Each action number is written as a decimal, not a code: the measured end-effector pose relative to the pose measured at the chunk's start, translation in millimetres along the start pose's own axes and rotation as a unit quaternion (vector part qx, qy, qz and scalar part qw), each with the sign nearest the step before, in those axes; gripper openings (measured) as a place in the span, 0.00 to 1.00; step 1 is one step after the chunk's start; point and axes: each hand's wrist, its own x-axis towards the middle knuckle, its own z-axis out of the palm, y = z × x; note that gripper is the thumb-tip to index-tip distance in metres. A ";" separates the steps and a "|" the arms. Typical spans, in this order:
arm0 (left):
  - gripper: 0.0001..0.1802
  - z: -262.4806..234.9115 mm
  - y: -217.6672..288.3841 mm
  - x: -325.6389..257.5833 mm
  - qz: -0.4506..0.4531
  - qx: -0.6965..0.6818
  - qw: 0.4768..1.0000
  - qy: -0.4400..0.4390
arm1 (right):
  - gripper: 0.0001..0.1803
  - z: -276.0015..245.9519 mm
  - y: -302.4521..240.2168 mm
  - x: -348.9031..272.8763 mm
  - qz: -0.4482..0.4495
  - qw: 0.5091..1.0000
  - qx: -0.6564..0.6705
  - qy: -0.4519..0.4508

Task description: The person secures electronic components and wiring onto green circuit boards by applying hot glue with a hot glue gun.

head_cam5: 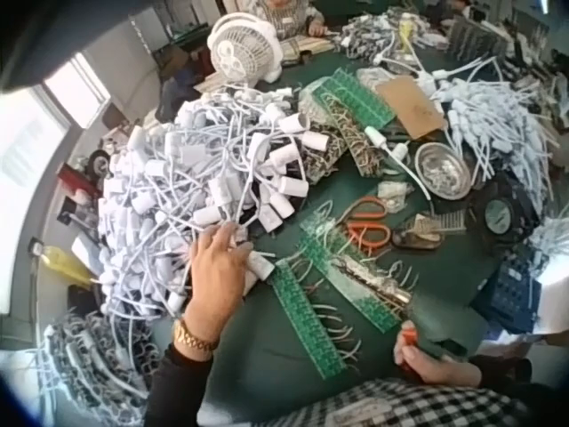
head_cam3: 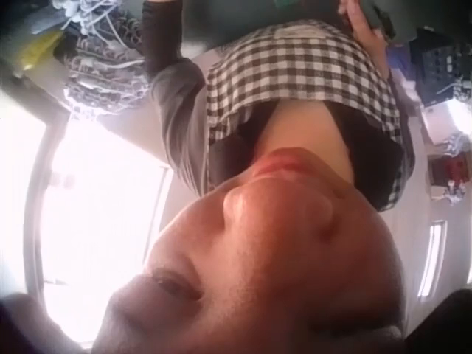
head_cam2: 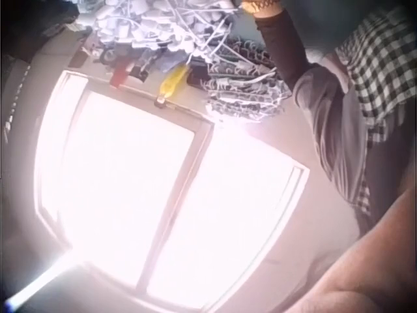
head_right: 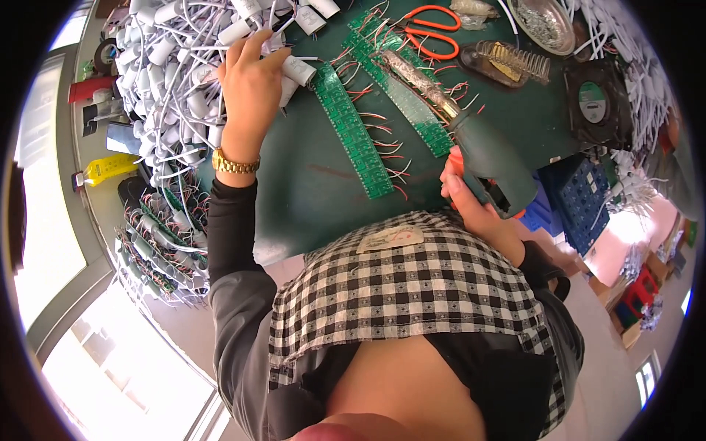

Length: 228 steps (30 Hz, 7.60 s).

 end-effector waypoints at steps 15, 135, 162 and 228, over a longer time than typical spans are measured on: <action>0.21 -34.7 -11.6 -65.9 -0.198 0.026 0.975 0.102 | 0.18 2.4 18.4 0.2 0.055 0.997 0.043 0.045; 0.11 26.5 38.1 -49.5 -0.089 -0.276 0.955 0.068 | 0.08 19.6 10.8 26.8 0.078 0.953 -0.277 -0.097; 0.10 28.6 36.7 -51.0 -0.097 -0.277 0.952 0.085 | 0.22 21.5 -2.4 28.0 0.051 0.993 -0.050 -0.091; 0.10 19.7 36.5 -52.1 -0.128 -0.347 0.928 0.035 | 0.16 15.9 16.1 24.4 -0.046 0.920 -0.359 -0.148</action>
